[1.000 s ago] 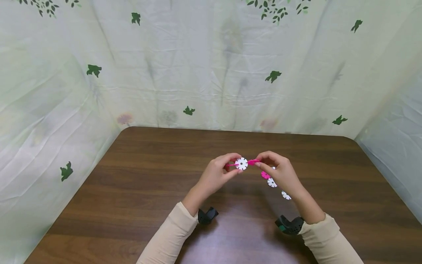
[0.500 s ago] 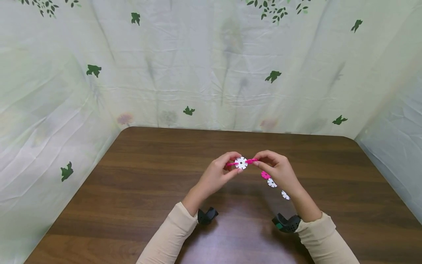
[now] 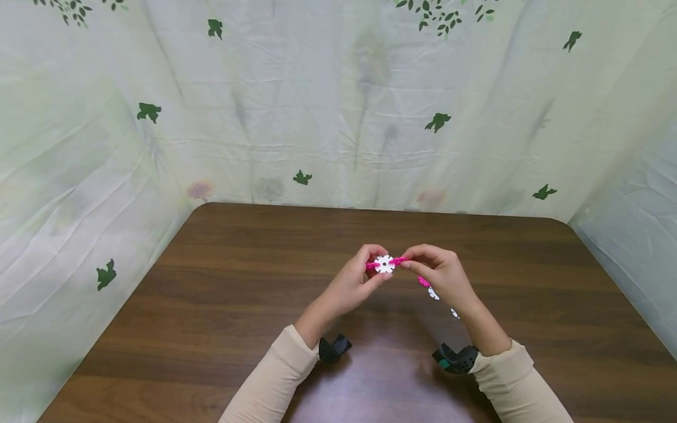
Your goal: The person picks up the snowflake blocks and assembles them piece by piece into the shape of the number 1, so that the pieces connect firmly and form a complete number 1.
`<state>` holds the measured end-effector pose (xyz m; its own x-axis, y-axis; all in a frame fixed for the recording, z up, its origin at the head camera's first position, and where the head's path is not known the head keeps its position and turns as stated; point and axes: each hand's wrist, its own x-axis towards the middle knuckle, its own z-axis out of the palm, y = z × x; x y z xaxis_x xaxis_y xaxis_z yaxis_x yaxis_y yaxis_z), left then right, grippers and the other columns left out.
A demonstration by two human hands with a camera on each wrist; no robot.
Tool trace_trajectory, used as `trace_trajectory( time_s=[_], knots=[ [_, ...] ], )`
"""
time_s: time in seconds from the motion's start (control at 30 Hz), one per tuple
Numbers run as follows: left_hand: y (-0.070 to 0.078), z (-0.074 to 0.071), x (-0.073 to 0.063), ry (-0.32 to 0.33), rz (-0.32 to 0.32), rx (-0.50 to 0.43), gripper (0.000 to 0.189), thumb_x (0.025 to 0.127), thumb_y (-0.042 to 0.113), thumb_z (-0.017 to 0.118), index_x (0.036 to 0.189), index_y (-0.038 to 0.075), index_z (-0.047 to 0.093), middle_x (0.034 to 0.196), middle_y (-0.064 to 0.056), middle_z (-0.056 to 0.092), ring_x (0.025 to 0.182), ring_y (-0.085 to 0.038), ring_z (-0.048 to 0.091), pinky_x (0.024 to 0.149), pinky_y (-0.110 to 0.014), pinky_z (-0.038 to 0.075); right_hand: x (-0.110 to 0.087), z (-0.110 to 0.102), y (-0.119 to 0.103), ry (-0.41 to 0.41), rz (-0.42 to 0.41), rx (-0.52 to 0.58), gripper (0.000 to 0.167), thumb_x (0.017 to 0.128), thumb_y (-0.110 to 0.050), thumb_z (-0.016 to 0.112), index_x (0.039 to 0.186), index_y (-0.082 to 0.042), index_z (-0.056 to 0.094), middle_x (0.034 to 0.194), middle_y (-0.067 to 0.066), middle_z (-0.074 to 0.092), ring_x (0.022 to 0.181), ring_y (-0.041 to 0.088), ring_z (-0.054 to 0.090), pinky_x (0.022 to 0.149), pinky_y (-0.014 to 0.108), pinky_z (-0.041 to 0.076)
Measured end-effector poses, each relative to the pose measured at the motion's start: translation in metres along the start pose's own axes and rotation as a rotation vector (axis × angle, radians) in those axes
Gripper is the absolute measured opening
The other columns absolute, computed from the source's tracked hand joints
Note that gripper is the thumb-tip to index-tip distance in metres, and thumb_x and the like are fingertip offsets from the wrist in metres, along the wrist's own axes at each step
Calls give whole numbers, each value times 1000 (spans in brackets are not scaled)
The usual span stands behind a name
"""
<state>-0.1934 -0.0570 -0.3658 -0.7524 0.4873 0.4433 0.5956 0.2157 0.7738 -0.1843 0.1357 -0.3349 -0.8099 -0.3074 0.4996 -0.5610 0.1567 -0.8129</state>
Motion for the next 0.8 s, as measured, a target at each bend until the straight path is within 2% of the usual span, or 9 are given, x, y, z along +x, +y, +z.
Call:
trace_trajectory(
  time_s=[0.13,0.23,0.33,0.47,0.63,0.8],
  knots=[
    [-2,-1,0,29,29,25,39,82,6,65,113,1,43,94,-4,53,72,-12,49,61,-26,46,1,0,-1,-10,2,1,12,74,15,62,85,10,61,81,19,61,70,17,59,62,24,49],
    [-3,-2,1,67,44,54,37,81,8,67,112,2,48,94,-4,55,70,-12,49,58,-27,45,1,0,-3,-14,36,-4,13,75,14,62,87,8,62,82,17,61,70,16,58,62,24,49],
    [-3,-4,0,89,26,77,35,79,10,69,110,4,52,95,-4,57,70,-13,50,59,-26,45,0,-2,-4,-24,68,-32,13,77,11,63,89,6,62,84,14,61,70,15,57,61,24,48],
    [-2,-4,1,92,3,100,36,78,10,70,109,3,55,99,-5,57,74,-14,51,62,-28,47,-2,-6,9,-31,109,-51,12,79,3,64,91,2,64,86,10,63,70,14,57,60,25,48],
    [-2,-2,2,121,32,80,40,74,4,72,109,-1,56,105,-12,56,77,-21,54,64,-34,48,-3,-7,25,-41,131,-9,13,81,-2,64,93,1,63,86,10,63,71,21,60,62,28,50],
    [-2,-1,2,124,64,105,45,71,9,76,112,4,57,106,-5,56,77,-15,55,65,-25,48,-3,-6,27,-52,152,42,13,81,-4,64,92,2,63,83,12,63,72,30,62,62,27,50]
  ],
)
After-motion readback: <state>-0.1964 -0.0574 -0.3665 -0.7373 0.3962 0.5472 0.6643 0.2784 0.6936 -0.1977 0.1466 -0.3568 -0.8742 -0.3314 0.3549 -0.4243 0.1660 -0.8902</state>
